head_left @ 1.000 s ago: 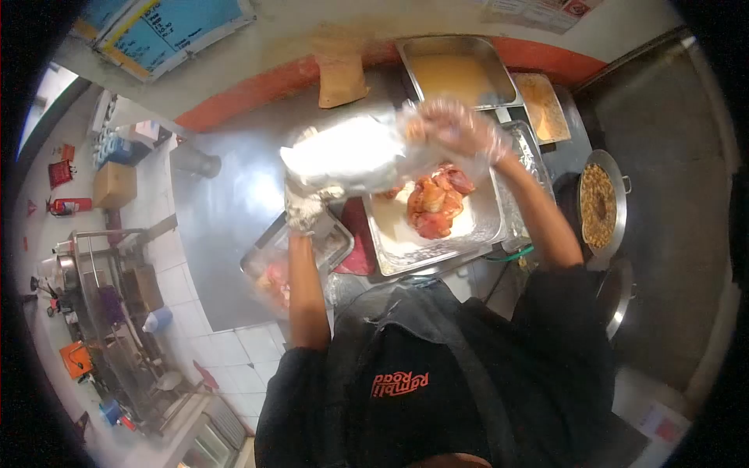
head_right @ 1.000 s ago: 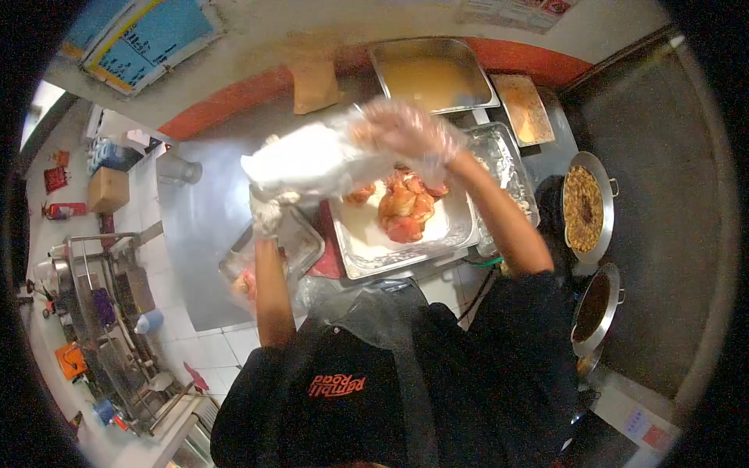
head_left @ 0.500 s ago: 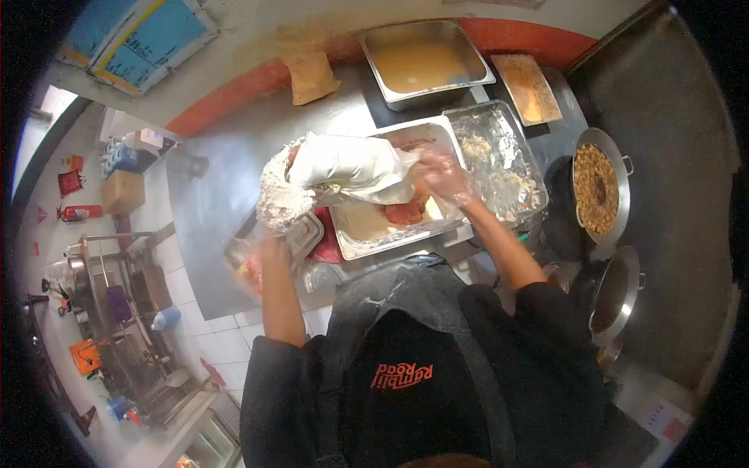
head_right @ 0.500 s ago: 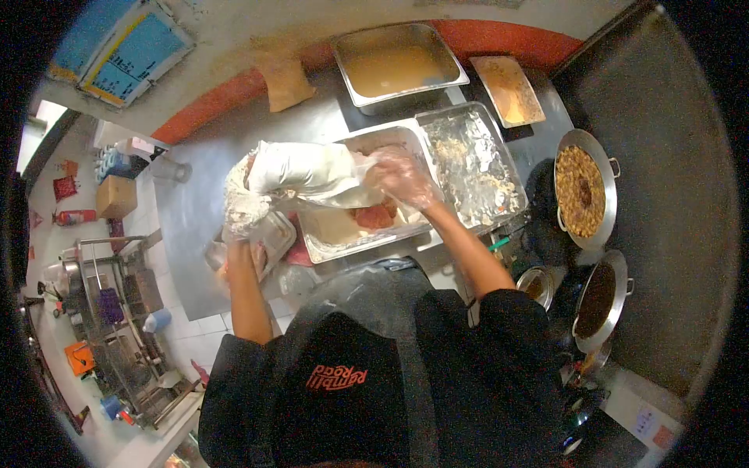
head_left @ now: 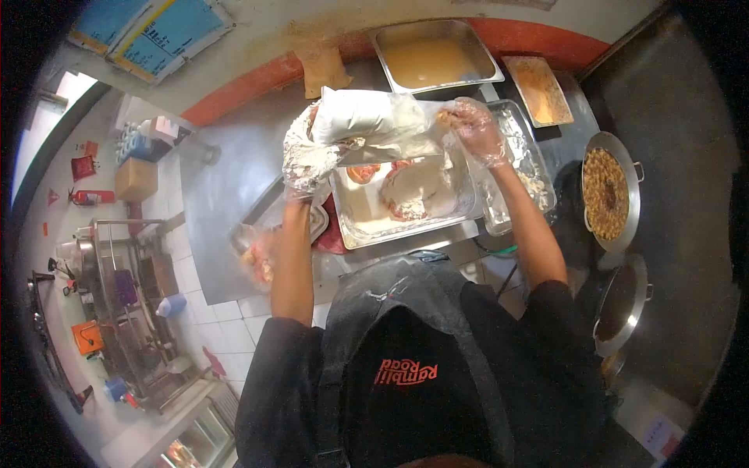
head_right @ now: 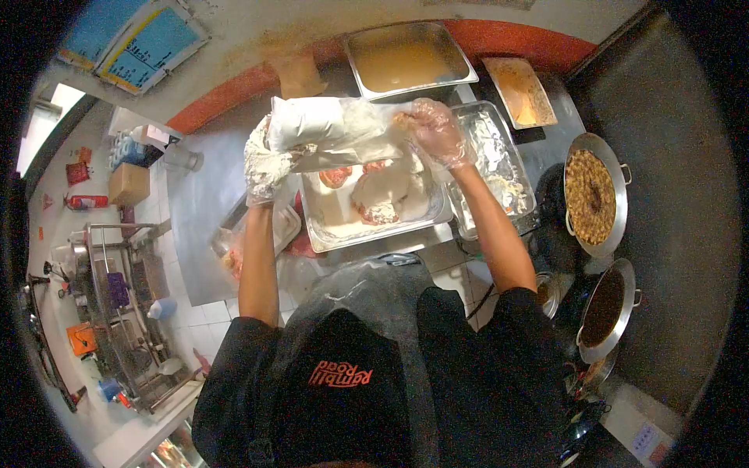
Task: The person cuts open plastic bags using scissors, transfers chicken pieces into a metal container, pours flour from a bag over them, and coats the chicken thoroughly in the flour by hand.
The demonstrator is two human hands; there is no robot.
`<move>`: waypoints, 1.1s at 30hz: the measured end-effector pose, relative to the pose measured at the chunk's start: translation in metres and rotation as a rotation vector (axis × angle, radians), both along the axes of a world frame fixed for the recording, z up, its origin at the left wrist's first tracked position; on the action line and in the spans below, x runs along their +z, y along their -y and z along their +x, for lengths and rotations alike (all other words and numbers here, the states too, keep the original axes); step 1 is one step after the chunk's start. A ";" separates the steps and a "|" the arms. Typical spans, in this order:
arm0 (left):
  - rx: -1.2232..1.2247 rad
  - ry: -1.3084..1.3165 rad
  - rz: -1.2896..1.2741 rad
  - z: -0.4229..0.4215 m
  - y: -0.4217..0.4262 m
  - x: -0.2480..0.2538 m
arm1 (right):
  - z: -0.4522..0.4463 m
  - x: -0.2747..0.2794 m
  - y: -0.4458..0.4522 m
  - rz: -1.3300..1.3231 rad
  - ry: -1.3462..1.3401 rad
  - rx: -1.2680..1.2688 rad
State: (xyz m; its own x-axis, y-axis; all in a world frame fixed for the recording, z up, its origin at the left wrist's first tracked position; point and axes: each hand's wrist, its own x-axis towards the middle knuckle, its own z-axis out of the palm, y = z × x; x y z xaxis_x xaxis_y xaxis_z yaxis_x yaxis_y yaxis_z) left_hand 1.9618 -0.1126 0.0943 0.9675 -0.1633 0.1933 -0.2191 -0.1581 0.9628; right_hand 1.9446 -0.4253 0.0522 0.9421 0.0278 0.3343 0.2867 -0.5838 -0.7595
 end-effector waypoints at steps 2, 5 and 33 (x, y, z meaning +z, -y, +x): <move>0.031 -0.009 -0.021 -0.001 0.000 0.005 | 0.006 0.003 -0.003 -0.040 0.026 0.033; -0.010 -0.031 -0.085 -0.006 -0.029 0.011 | 0.000 -0.001 -0.038 -0.095 0.213 0.090; -0.072 -0.662 -1.368 0.008 -0.072 -0.080 | 0.110 0.156 -0.236 -0.438 0.251 0.436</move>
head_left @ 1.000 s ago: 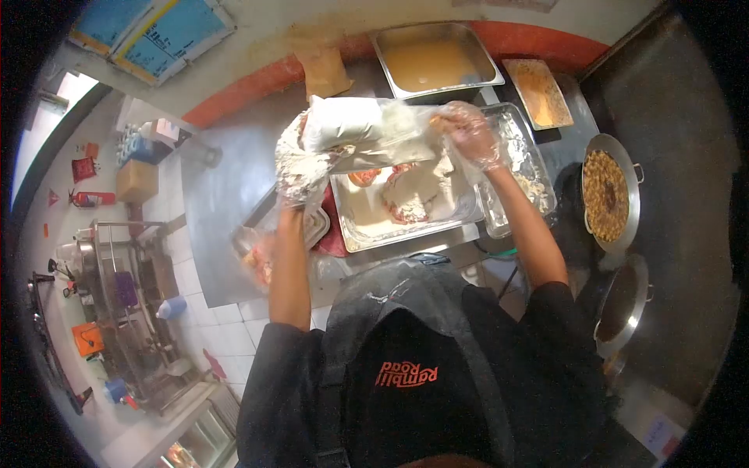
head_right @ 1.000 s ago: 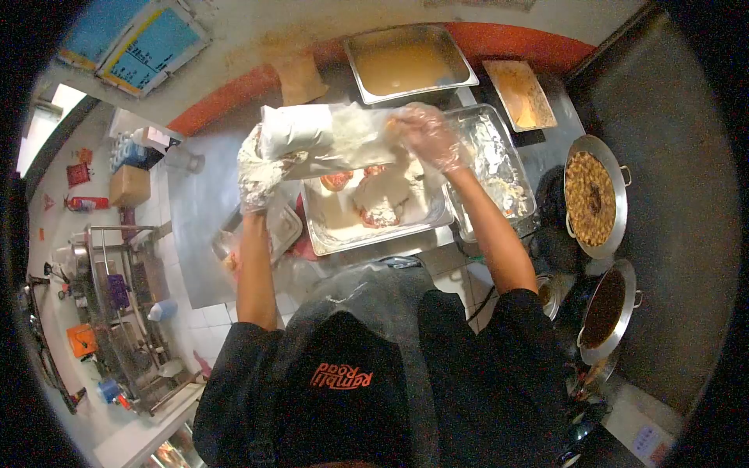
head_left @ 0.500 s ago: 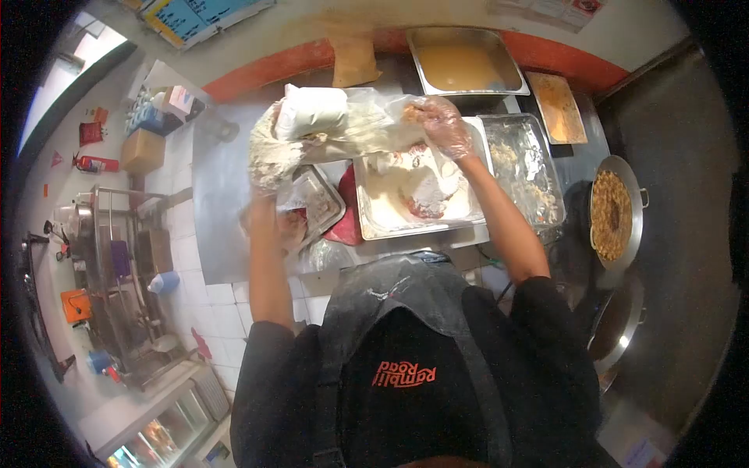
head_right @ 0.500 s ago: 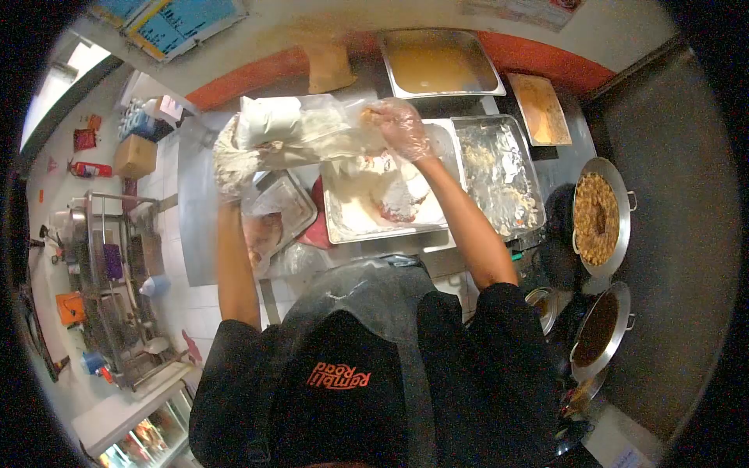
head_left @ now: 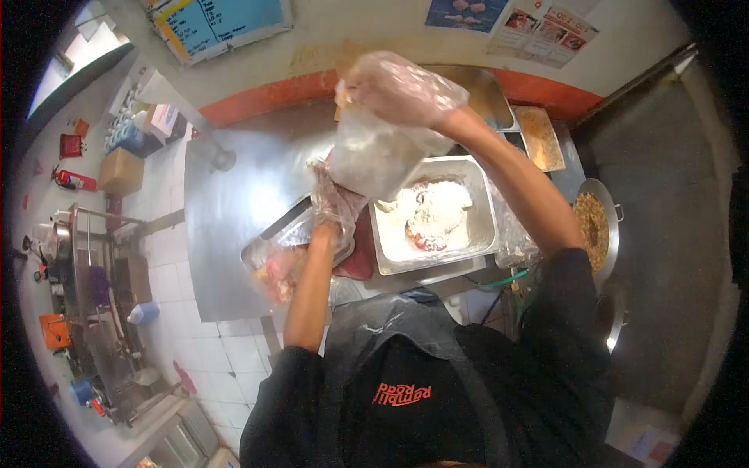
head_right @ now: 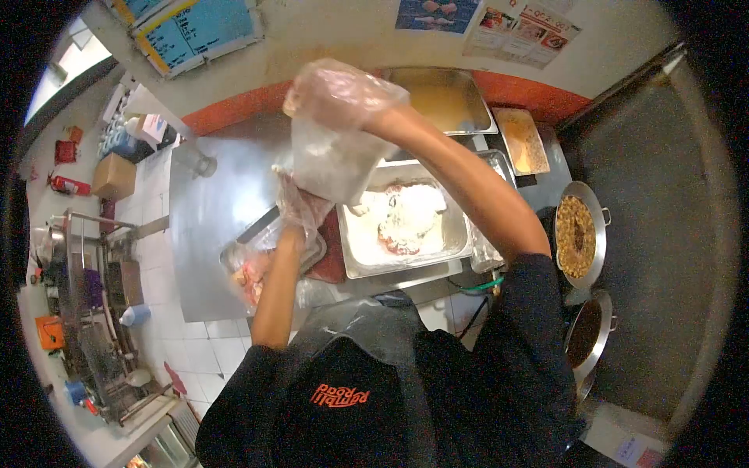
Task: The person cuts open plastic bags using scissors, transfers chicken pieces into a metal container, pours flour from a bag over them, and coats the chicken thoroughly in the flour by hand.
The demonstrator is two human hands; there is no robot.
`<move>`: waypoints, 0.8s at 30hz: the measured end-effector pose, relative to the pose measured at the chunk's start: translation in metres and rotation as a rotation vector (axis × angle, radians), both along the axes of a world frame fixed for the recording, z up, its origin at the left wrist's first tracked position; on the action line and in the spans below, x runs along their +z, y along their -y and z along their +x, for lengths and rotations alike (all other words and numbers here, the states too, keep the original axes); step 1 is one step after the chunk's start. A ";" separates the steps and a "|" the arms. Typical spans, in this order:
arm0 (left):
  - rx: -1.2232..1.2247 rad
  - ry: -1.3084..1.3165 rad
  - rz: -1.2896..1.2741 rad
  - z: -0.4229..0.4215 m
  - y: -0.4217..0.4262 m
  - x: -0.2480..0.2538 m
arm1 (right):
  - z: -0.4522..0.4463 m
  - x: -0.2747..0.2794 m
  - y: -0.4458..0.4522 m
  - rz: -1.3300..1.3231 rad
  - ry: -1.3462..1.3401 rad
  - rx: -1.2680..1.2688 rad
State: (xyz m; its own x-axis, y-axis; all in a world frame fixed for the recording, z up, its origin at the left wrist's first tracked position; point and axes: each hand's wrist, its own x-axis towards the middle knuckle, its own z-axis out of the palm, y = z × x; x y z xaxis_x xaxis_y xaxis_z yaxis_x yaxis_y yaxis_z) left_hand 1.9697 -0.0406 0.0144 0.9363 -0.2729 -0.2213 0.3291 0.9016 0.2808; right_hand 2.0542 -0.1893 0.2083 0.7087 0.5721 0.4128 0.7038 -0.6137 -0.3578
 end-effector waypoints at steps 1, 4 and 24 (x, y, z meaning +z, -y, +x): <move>0.012 -0.054 0.187 0.008 -0.001 0.013 | 0.011 -0.001 -0.009 0.062 0.072 0.012; 0.065 0.006 0.233 0.046 -0.010 0.003 | 0.043 0.022 -0.035 -0.141 -0.054 0.036; -0.163 0.009 0.608 0.004 -0.032 -0.056 | -0.027 -0.154 0.157 -0.135 -0.306 -0.313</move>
